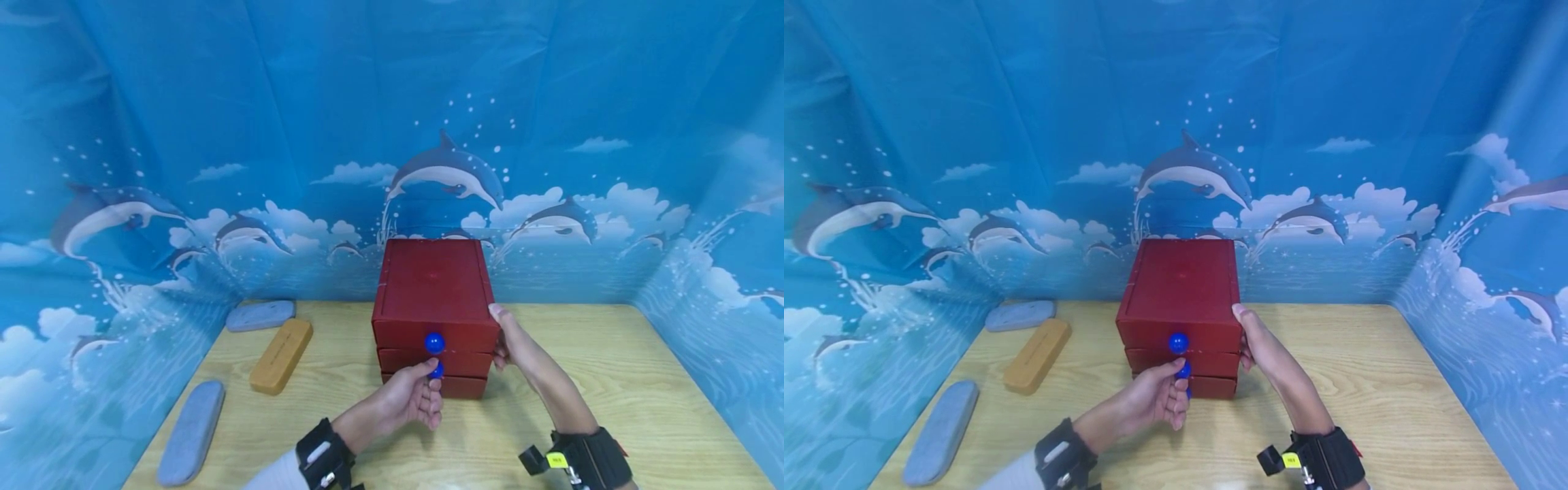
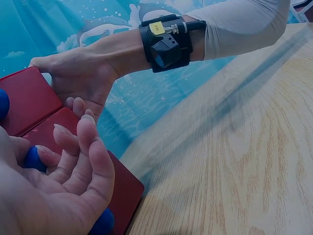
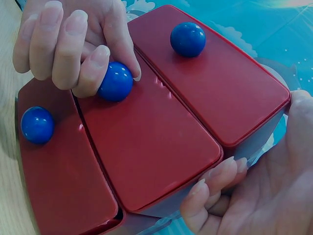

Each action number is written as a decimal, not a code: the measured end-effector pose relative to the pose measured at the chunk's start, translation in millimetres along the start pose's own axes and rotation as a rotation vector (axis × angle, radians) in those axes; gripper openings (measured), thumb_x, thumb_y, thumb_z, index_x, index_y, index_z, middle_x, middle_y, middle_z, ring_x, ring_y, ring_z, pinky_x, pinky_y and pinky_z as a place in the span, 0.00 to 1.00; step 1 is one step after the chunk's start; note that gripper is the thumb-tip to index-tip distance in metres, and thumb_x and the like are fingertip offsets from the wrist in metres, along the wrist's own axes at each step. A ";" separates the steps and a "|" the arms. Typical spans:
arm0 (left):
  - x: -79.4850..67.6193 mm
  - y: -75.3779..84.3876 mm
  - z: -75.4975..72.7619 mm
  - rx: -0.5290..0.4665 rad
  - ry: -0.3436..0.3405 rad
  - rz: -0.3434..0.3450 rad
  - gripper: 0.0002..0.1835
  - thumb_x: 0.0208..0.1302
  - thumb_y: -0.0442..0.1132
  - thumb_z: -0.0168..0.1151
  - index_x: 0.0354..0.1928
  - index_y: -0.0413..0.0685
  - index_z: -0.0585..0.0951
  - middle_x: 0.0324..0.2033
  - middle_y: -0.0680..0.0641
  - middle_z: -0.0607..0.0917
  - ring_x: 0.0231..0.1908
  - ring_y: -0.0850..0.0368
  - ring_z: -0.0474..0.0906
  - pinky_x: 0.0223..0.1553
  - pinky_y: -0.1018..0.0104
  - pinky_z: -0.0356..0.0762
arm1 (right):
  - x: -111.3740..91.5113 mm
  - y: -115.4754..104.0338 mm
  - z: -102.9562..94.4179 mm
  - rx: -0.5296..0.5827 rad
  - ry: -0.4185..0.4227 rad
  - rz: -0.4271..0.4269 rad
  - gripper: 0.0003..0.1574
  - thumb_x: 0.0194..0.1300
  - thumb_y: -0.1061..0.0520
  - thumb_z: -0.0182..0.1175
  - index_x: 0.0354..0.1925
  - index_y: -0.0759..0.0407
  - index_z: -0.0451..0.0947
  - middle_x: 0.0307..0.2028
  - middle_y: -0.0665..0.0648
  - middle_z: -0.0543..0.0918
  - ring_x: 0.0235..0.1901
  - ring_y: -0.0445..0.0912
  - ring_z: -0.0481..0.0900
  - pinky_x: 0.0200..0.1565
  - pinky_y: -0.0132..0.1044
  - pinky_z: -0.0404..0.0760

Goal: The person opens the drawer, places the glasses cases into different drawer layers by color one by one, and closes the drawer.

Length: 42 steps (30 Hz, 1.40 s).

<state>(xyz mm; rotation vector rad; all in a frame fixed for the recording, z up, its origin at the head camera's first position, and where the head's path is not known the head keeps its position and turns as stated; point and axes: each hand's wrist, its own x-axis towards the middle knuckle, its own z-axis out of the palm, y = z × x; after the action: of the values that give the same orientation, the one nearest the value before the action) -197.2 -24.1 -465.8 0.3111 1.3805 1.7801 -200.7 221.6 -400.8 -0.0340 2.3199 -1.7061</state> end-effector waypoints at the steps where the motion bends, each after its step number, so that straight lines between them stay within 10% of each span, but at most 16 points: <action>1: -0.1 0.0 0.0 -0.001 0.002 -0.002 0.26 0.82 0.60 0.38 0.28 0.53 0.69 0.17 0.59 0.80 0.21 0.62 0.81 0.32 0.66 0.82 | -0.1 -0.1 0.0 -0.001 0.002 0.000 0.41 0.79 0.26 0.21 0.30 0.55 0.60 0.19 0.52 0.62 0.18 0.44 0.63 0.27 0.37 0.71; 42: -10.4 -4.1 5.9 0.006 0.003 0.001 0.25 0.81 0.60 0.40 0.29 0.54 0.70 0.18 0.59 0.81 0.21 0.64 0.82 0.31 0.67 0.83 | 0.9 0.9 1.1 0.015 0.032 0.008 0.40 0.80 0.29 0.24 0.25 0.54 0.60 0.17 0.51 0.62 0.18 0.44 0.63 0.26 0.36 0.71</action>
<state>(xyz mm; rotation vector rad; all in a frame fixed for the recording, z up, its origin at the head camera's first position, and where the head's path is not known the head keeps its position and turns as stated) -185.2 -27.6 -464.3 0.3125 1.3884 1.7778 -201.2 220.7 -402.1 0.0055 2.3270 -1.7320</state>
